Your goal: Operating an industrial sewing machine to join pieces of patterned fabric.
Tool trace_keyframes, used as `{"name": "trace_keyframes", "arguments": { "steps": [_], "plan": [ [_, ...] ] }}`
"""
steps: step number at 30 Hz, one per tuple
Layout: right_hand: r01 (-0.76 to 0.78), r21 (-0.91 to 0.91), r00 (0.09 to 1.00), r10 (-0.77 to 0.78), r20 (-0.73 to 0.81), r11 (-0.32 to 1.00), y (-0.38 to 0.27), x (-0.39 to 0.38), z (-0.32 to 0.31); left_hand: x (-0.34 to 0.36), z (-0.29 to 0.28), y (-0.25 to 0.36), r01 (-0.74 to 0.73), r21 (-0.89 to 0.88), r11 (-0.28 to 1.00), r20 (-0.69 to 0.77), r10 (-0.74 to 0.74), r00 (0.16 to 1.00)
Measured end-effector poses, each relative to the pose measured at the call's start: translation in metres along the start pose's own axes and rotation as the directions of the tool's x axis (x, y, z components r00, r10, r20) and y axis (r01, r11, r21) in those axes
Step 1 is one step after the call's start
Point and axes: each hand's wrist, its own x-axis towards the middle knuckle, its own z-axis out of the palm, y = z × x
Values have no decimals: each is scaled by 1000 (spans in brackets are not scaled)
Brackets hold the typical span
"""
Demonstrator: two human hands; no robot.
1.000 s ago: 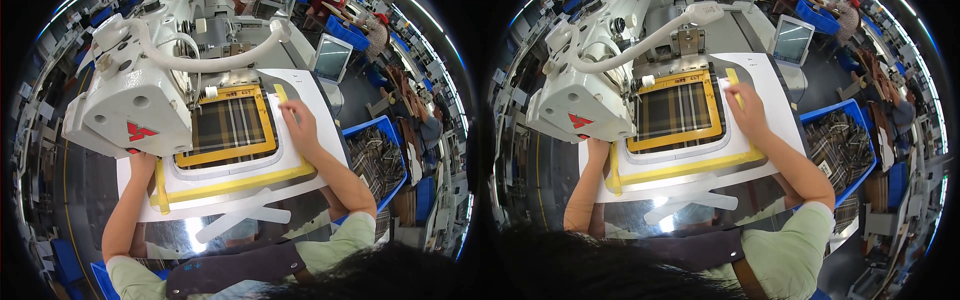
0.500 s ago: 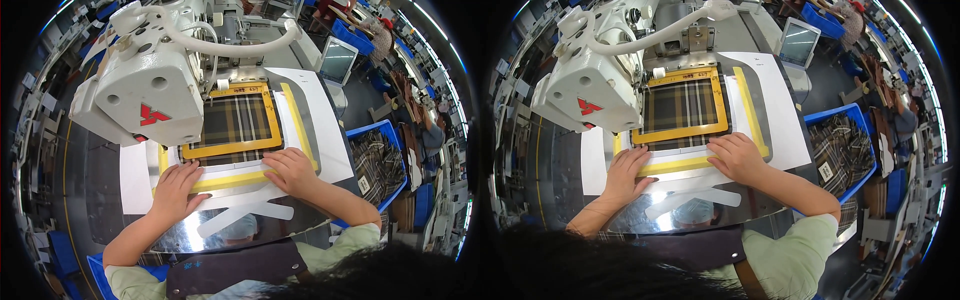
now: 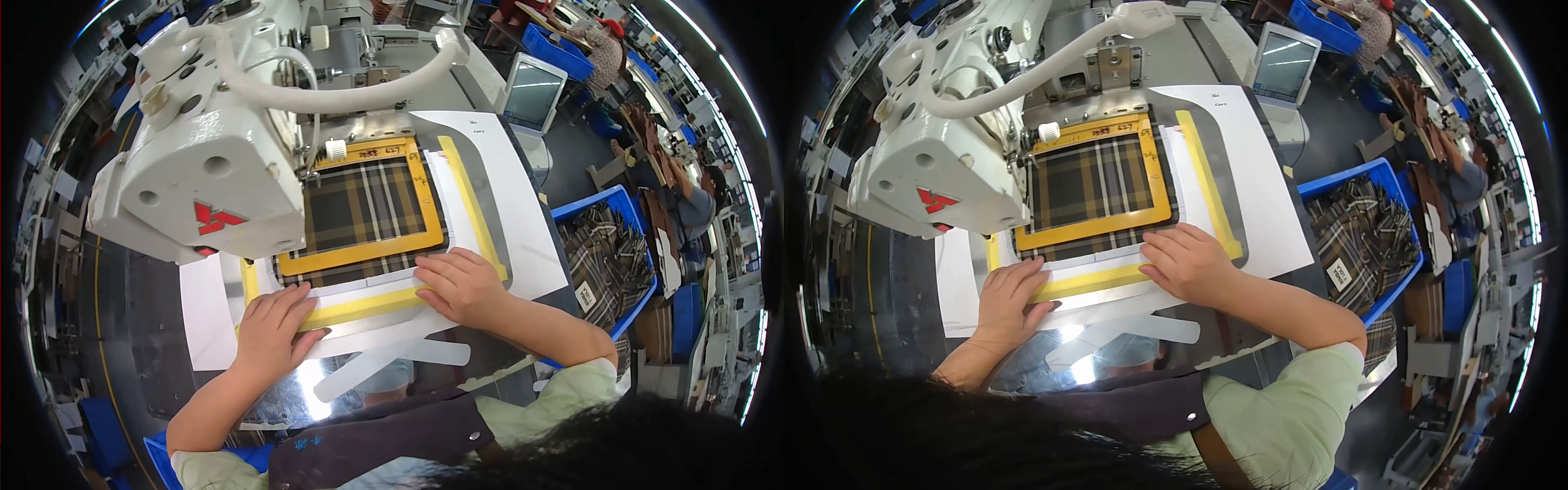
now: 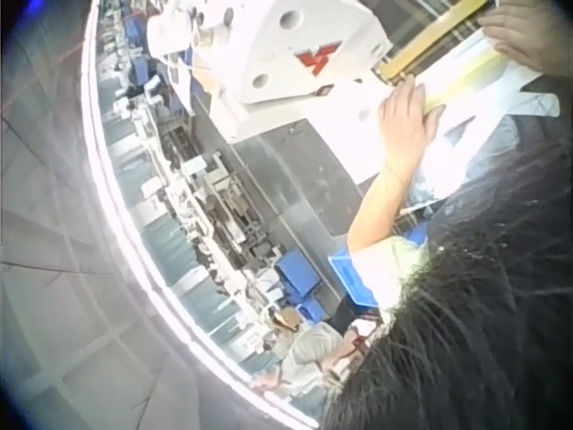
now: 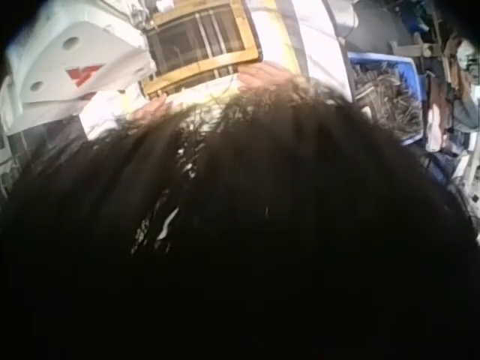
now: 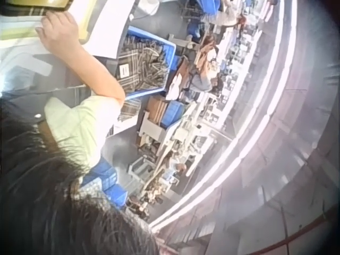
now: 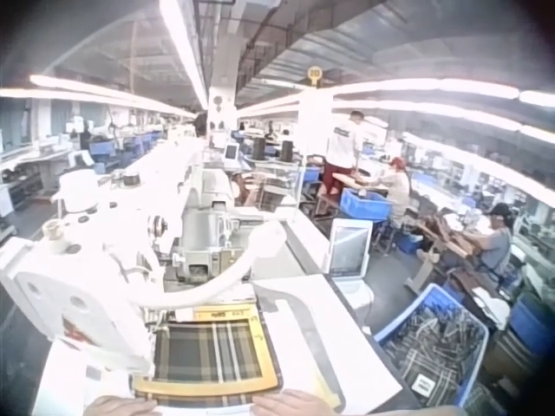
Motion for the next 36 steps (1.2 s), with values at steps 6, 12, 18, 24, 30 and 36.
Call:
{"name": "trace_keyframes", "arguments": {
  "steps": [6,12,18,24,30,36],
  "plan": [
    [3,-11,1000,-3,19,1000,1,0,2,1,1,-4,-5,3,1000,-51,5,999],
    [21,-44,999,-20,32,999,-3,-2,-1,0,5,2,-5,-7,1000,-78,5,997],
    [14,-76,999,-11,30,997,-6,-5,-1,-4,8,3,4,11,1000,-74,-3,997],
    [83,-24,990,-85,-111,996,3,-1,11,-1,4,-1,16,28,999,-70,-14,997],
    [18,69,997,-12,-77,997,-1,-12,-9,-7,13,-9,-7,33,999,-60,9,998],
    [-831,23,504,771,-390,555,83,-128,-88,-7,15,4,35,24,999,-76,-33,997]
  ]
}}
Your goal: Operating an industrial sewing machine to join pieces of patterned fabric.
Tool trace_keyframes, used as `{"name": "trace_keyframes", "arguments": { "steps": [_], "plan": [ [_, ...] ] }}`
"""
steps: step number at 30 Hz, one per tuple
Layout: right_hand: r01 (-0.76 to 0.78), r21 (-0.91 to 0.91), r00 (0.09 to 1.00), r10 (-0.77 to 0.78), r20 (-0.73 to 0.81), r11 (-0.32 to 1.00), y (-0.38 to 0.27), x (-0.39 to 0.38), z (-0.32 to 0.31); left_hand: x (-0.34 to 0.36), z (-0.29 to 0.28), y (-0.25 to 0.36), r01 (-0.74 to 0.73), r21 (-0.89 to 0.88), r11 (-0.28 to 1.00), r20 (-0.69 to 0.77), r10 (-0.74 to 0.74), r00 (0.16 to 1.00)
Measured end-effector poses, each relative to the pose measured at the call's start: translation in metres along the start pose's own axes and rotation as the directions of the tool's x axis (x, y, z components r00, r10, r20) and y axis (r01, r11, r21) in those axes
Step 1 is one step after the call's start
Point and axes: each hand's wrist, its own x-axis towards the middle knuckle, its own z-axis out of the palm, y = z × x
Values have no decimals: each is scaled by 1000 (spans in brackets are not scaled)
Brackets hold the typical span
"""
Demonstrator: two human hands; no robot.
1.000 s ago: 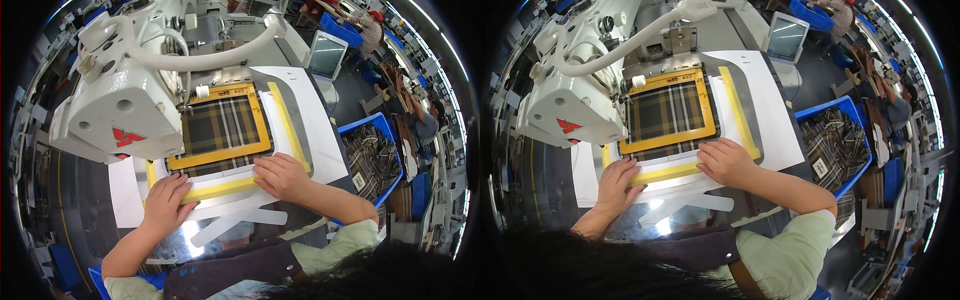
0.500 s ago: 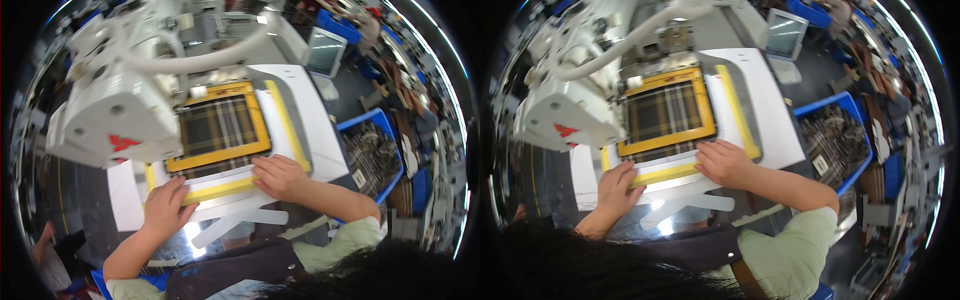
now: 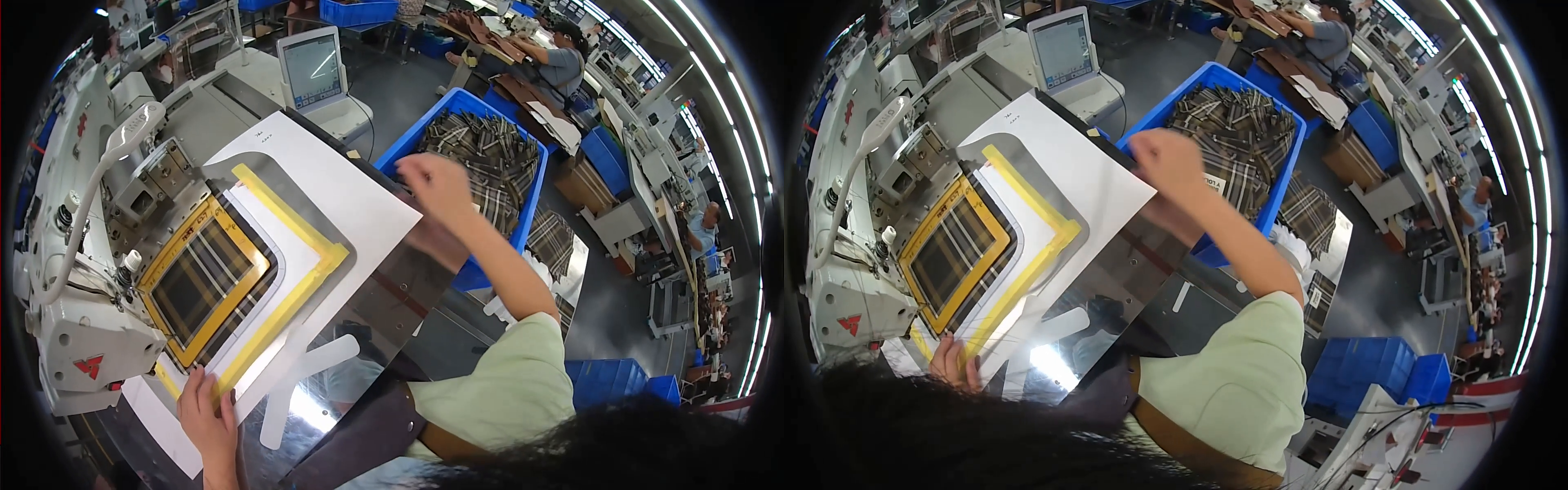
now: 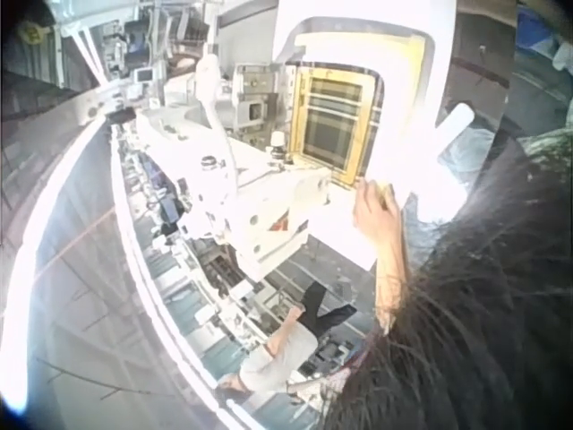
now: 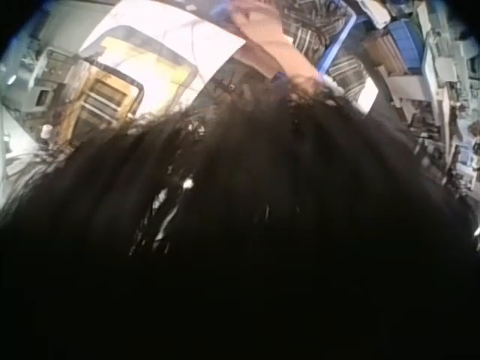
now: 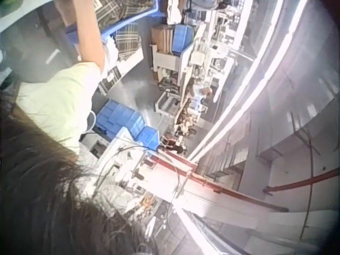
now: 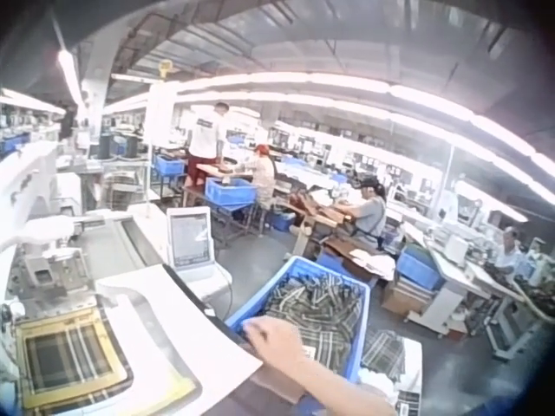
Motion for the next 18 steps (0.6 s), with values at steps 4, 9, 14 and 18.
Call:
{"name": "trace_keyframes", "arguments": {
  "steps": [4,9,14,18],
  "plan": [
    [-204,-409,930,306,203,890,155,-19,-38,8,-2,1,-48,-4,999,-13,47,999],
    [-324,-289,829,417,373,901,166,-8,-30,0,-6,-4,6,13,1000,-42,-5,999],
    [-62,-207,998,64,1,976,103,-5,-35,0,-6,-5,8,-16,1000,-40,-9,999],
    [288,-322,952,-306,-4,902,-8,-1,-61,9,-5,0,8,15,1000,-31,-7,1000]
  ]
}}
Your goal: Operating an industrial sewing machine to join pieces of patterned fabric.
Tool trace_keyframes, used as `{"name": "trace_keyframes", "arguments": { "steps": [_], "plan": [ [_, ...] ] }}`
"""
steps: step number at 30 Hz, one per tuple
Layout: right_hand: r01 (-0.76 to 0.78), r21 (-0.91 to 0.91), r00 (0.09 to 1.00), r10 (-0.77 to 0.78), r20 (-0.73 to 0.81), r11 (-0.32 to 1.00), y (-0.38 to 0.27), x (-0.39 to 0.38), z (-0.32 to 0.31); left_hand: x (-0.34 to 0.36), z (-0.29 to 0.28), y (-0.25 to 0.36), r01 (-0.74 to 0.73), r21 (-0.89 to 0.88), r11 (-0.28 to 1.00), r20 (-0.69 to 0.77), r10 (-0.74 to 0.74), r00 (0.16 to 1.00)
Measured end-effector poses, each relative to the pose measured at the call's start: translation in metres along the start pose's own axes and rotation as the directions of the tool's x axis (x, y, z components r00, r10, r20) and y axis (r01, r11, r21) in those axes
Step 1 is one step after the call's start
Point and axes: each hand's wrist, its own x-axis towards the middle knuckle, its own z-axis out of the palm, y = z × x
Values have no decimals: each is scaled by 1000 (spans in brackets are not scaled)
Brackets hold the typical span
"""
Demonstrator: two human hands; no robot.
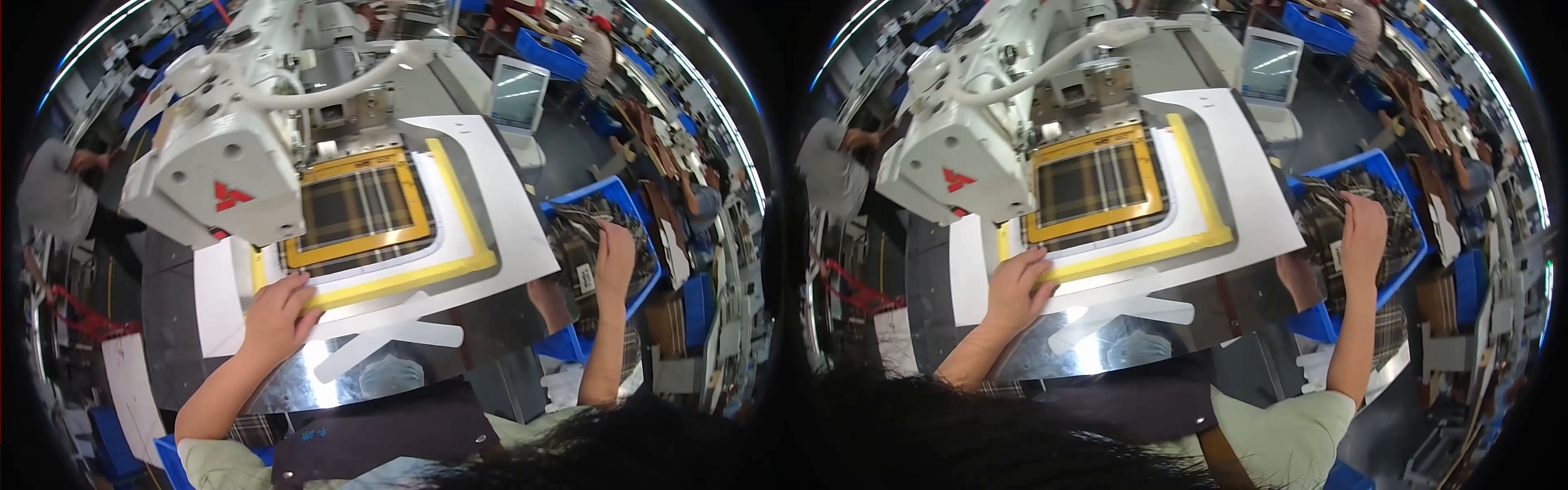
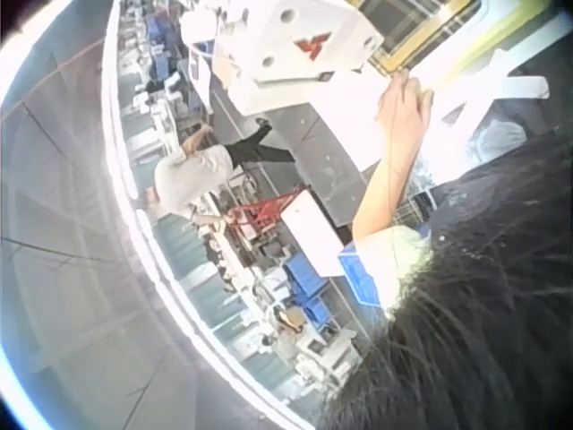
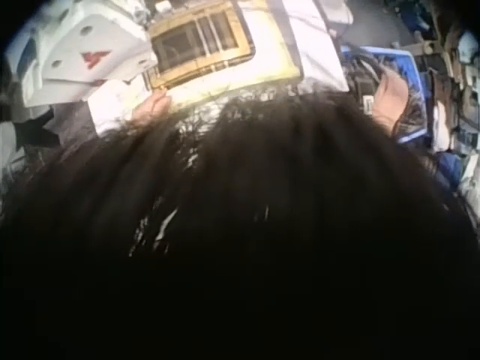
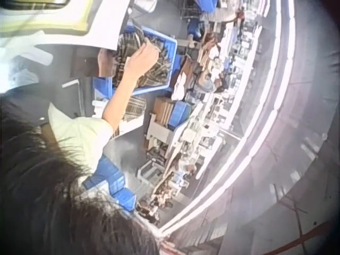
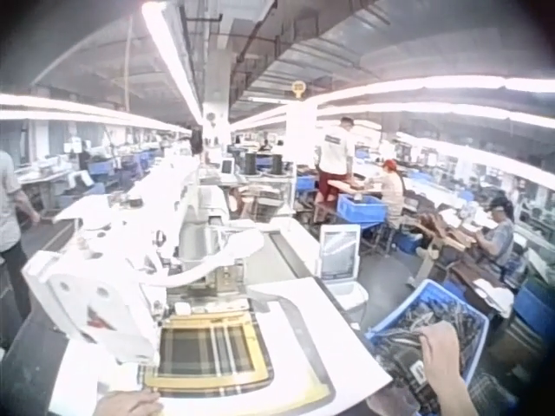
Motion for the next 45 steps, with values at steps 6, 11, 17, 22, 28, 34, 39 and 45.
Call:
{"name": "trace_keyframes", "arguments": {
  "steps": [6,11,17,22,28,34,39,45],
  "plan": [
    [203,545,978,-138,-157,813,-92,58,-10,-4,-6,-3,-29,-114,993,-34,26,999],
    [-47,818,837,-425,346,573,-159,128,82,0,-8,-32,111,-135,985,-75,-122,990],
    [111,729,781,-513,357,675,-241,143,183,31,-5,-86,511,-201,836,120,-496,860],
    [195,690,778,-538,325,697,-295,143,202,29,32,-148,75,19,997,12,-75,997],
    [193,677,834,-483,268,710,-298,134,208,85,51,-104,26,-115,993,-33,-30,999],
    [292,663,864,-487,126,690,-299,127,208,83,48,-94,90,-222,971,-51,-104,993],
    [325,771,758,-638,133,548,-290,104,181,81,39,-90,126,-245,961,8,-127,992],
    [396,832,628,-775,63,389,-292,61,146,48,65,-137,59,-434,899,36,-48,998]
  ]
}}
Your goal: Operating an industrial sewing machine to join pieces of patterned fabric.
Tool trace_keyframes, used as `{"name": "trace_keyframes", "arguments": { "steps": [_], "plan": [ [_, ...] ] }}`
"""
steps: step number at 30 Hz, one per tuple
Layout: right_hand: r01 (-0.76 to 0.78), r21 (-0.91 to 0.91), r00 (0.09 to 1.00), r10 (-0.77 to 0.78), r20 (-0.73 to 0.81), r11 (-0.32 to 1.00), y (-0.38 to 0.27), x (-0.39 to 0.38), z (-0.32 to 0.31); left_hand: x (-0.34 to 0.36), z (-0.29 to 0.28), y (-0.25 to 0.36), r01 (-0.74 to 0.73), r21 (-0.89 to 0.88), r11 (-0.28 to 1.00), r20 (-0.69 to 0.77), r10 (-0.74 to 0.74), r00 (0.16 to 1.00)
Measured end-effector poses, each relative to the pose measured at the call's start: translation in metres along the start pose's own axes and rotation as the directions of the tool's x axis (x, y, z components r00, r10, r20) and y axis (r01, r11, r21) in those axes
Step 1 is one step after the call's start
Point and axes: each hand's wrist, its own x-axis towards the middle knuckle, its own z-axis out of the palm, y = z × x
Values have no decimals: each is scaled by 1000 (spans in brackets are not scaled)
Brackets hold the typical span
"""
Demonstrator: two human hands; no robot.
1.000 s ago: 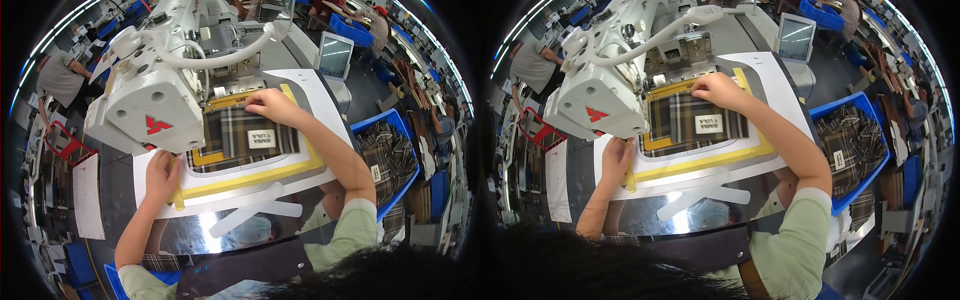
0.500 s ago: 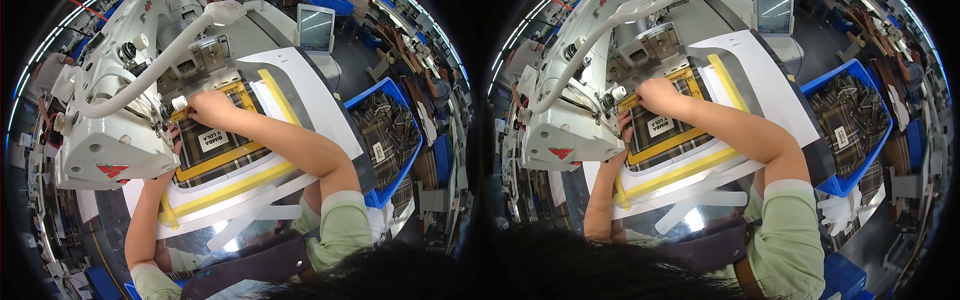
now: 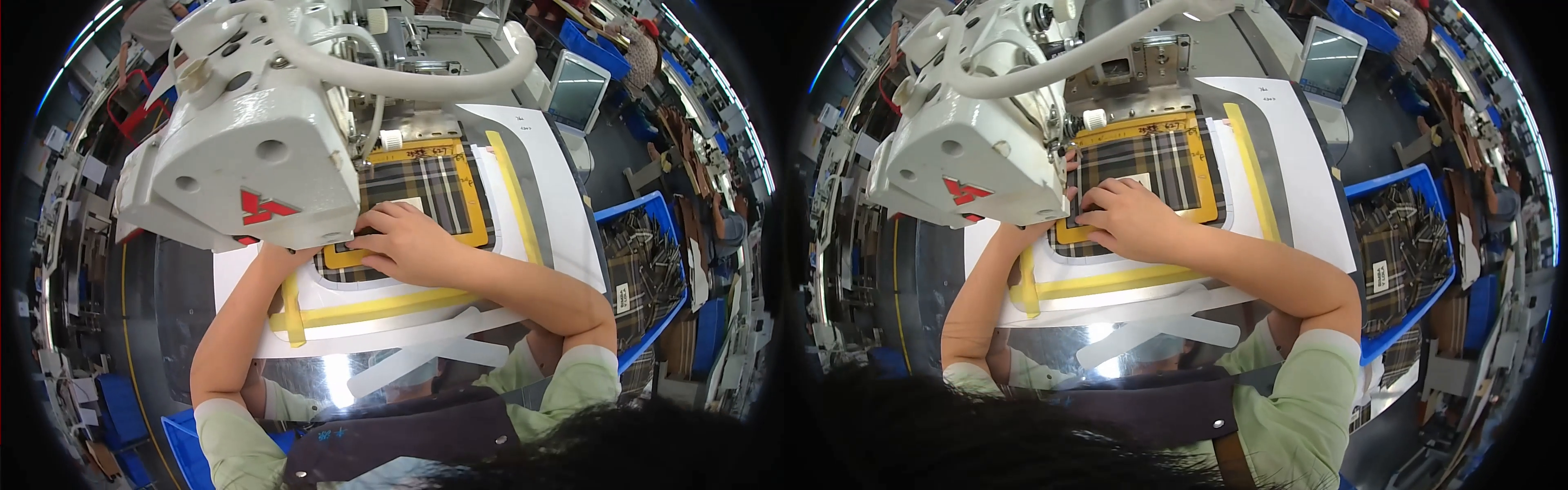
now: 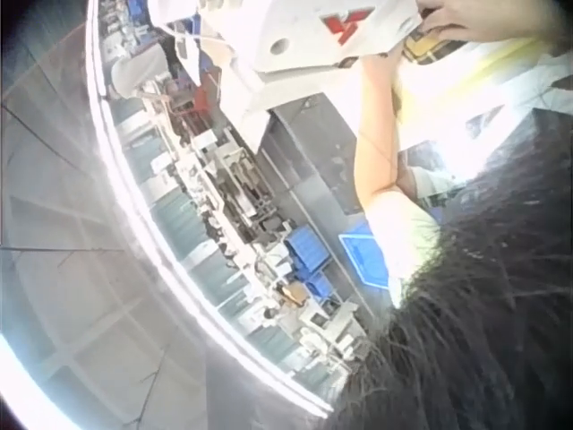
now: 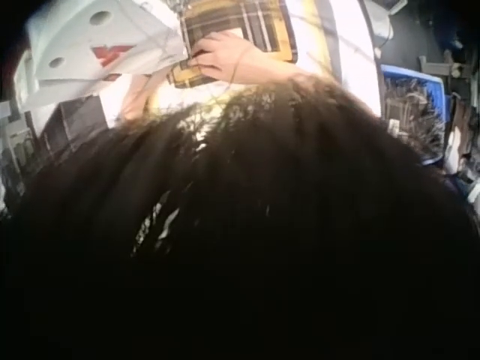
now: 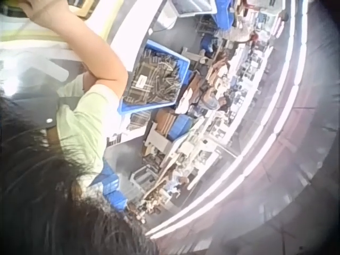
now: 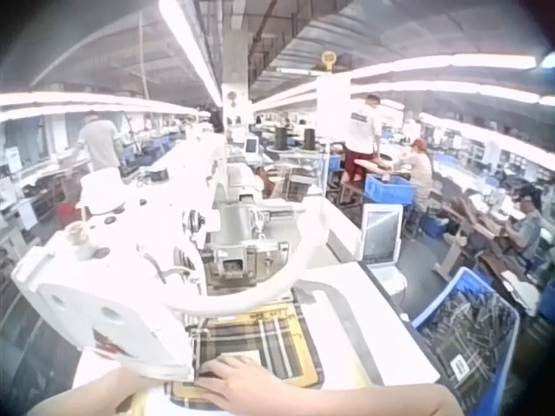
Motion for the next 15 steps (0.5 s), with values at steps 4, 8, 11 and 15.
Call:
{"name": "trace_keyframes", "arguments": {
  "steps": [4,8,11,15],
  "plan": [
    [5,-4,999,-5,39,1000,-3,2,1,7,-3,21,11,-117,993,-32,-15,999],
    [22,-44,999,-21,40,999,-6,2,4,6,-3,22,63,-127,990,7,-62,998],
    [38,-33,999,-37,6,999,-5,5,0,7,-8,25,-6,-42,999,-4,5,1000],
    [-87,-1,993,87,76,996,12,5,-30,-4,-5,16,34,72,997,-28,-32,999]
  ]
}}
